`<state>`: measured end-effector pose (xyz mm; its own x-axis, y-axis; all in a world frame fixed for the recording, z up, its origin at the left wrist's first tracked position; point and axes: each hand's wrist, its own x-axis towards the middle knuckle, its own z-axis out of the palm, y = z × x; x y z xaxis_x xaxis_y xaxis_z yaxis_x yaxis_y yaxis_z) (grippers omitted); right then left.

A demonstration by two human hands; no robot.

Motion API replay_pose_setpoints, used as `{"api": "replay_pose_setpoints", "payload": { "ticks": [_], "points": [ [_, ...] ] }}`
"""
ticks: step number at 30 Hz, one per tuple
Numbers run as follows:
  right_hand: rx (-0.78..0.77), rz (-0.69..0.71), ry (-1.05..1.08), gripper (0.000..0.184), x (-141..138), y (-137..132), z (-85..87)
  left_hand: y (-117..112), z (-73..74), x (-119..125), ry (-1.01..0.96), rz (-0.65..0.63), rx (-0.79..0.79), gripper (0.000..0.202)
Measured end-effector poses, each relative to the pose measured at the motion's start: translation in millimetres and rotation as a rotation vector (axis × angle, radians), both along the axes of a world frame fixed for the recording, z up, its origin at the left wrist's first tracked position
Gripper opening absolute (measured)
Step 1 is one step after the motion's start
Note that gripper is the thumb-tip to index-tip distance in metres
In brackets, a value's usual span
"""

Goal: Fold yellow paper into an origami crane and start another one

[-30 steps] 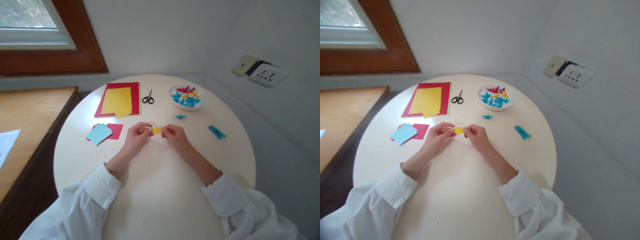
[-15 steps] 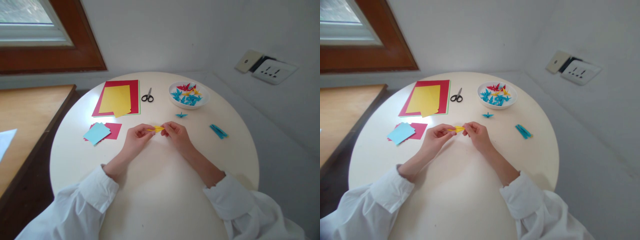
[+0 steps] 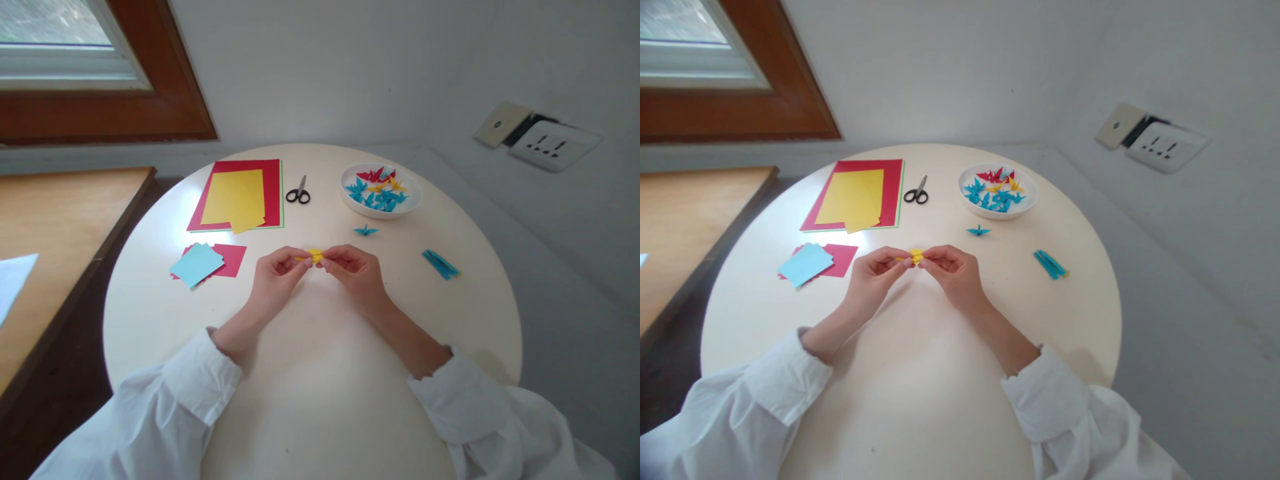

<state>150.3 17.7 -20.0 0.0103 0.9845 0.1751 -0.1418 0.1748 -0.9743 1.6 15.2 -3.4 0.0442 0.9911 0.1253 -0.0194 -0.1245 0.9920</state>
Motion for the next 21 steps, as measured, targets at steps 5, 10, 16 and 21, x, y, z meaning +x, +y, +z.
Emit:
{"api": "replay_pose_setpoints", "payload": {
  "ticks": [5,10,16,21],
  "points": [
    [0.048,-0.016,-0.006,0.015,-2.0,-0.3,-1.0,-1.0,0.2,1.1,0.000,-0.007,-0.003,0.014],
    [0.071,-0.026,-0.064,0.011,-2.1,-0.3,-1.9,-1.6,-1.2,2.4,-0.010,-0.001,-0.006,0.014],
    [0.059,-0.037,-0.089,0.013,-4.3,-1.9,-2.8,-3.0,-2.0,3.4,0.016,0.027,-0.017,0.007],
    [0.081,-0.042,-0.115,0.016,-6.8,-2.6,-3.7,-3.2,-1.5,4.0,0.002,0.048,-0.027,0.008]
  ]
}}
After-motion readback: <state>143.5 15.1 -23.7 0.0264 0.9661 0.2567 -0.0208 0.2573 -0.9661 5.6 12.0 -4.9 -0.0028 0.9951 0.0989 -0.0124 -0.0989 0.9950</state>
